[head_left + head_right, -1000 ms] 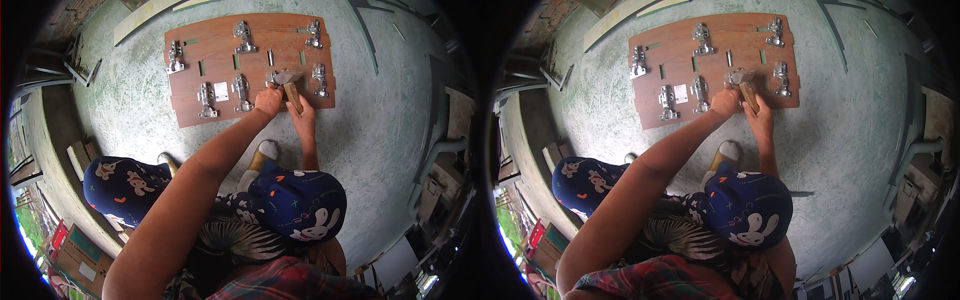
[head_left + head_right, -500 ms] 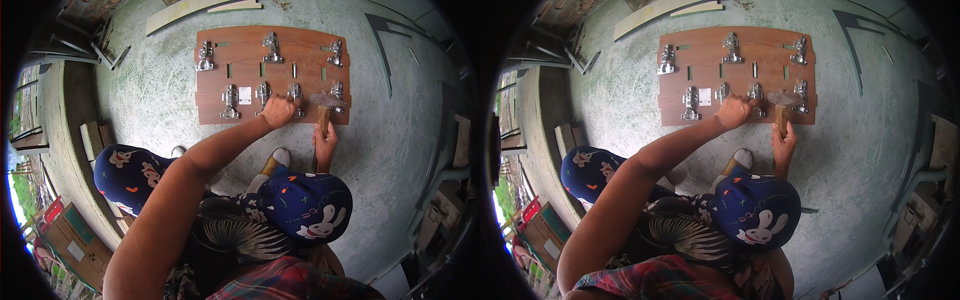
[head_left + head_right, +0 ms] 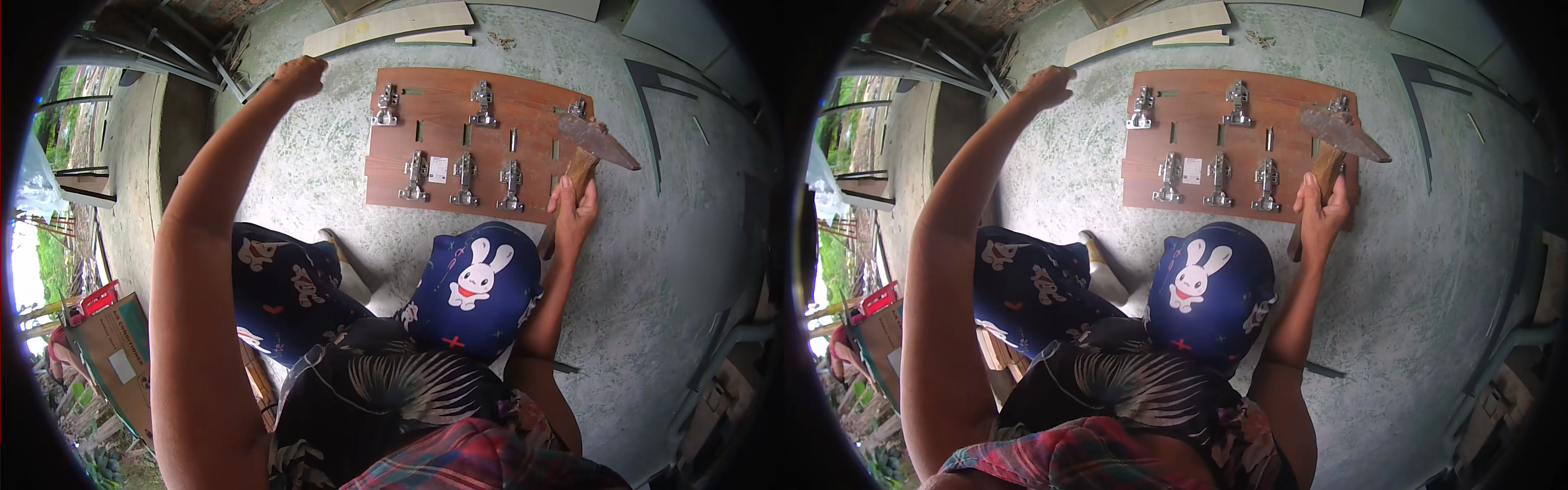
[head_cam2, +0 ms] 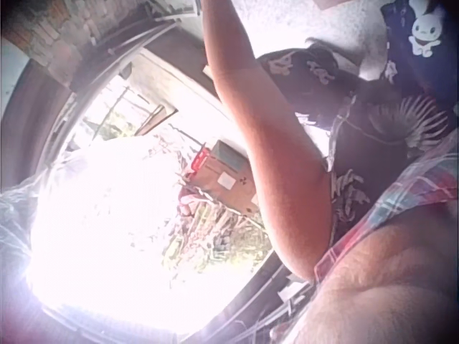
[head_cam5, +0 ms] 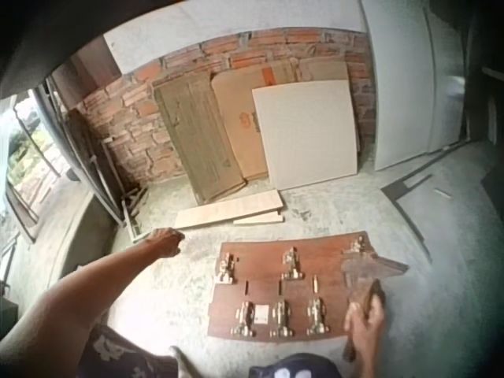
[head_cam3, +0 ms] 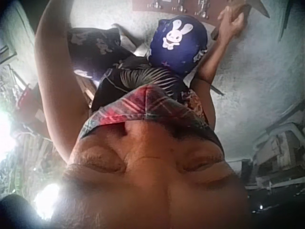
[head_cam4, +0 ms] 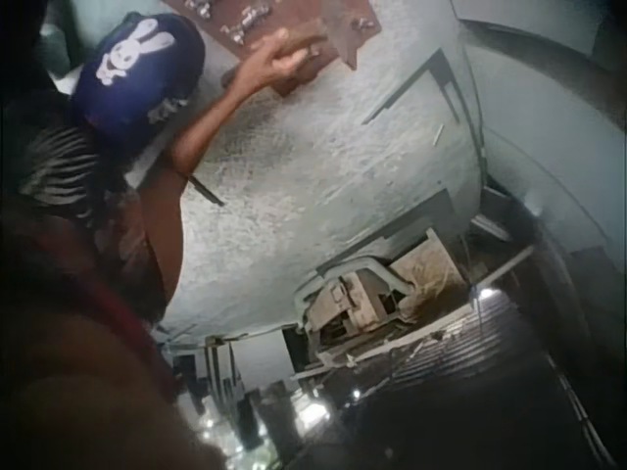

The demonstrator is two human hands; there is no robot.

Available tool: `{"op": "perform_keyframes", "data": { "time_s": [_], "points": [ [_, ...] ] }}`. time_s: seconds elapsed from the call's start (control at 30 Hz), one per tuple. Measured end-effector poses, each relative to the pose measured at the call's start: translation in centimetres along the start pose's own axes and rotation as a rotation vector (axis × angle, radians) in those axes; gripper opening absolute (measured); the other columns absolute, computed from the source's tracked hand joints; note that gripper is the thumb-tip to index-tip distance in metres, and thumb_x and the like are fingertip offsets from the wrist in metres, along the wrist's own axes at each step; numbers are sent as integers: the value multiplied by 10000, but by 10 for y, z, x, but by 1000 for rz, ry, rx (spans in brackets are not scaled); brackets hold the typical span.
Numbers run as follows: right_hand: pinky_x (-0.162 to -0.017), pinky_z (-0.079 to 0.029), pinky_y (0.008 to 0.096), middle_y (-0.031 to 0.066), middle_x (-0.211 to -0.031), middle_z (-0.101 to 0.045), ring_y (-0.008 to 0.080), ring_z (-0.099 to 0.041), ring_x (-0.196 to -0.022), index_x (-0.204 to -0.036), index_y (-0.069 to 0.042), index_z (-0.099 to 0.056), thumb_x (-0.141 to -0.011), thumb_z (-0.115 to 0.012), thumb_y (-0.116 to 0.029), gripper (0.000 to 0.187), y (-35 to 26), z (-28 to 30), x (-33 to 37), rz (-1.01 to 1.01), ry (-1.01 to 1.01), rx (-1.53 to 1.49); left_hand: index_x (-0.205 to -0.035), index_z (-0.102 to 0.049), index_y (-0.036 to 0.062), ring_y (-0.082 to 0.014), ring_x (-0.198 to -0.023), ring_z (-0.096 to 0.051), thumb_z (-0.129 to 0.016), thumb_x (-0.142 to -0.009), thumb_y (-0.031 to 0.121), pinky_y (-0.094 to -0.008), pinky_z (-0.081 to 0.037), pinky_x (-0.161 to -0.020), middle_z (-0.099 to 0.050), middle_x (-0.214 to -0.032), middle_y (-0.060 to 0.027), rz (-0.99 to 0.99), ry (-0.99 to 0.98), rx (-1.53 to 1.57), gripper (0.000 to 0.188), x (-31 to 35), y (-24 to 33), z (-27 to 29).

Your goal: Installing and aligning metal hinges on a wooden board using a hammer.

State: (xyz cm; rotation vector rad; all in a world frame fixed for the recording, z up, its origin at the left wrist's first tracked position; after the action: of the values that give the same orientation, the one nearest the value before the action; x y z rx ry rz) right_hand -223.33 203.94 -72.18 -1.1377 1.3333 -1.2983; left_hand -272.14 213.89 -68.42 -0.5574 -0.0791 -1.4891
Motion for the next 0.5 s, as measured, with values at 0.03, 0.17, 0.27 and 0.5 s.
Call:
{"op": "perform_keyframes", "data": {
  "time_s": [0.03,0.17,0.27,0.5],
  "points": [
    [-481,-378,214,12,-645,-534,54,-466,-512,-950,-6,-519,-922,-579,-66,89,-15,-2,-2,62,-9,-18,-1230,-589,130,-310,-1033,-633,-652,-786,191,-441,-506,-888,-655,-1119,-141,28,15,34,453,3,-10,9],
    [-516,-420,226,33,-680,-539,79,-483,-535,-959,3,-503,-893,-574,-14,99,-80,-13,-9,265,37,-9,-1180,-618,105,-315,-1017,-638,-675,-793,231,-430,-506,-885,-662,-1092,-155,-26,85,163,410,2,-22,3],
    [-521,-424,236,40,-684,-526,90,-490,-554,-932,0,-496,-888,-558,10,77,-125,-17,-13,460,6,55,-1155,-628,109,-315,-1047,-631,-683,-807,257,-439,-519,-864,-655,-1122,-148,-104,63,282,382,-7,-7,-36],
    [-522,-415,252,40,-681,-507,97,-482,-549,-818,-15,-504,-889,-548,12,88,-198,-35,-10,483,-23,265,-792,-720,53,-360,-823,-670,-682,-727,296,-417,-540,-787,-691,-839,-186,-82,300,805,254,-60,25,-131]
  ]
}}
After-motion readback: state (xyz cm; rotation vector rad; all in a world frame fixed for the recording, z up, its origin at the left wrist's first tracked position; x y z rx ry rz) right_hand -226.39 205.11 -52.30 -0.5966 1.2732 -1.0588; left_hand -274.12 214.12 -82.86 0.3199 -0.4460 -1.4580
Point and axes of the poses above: each hand's wrist, its own x-axis away from the middle knuckle, its own z-axis out of the back of the hand, y = z × x, the point moved 6 cm from there along -x, towards the middle knuckle
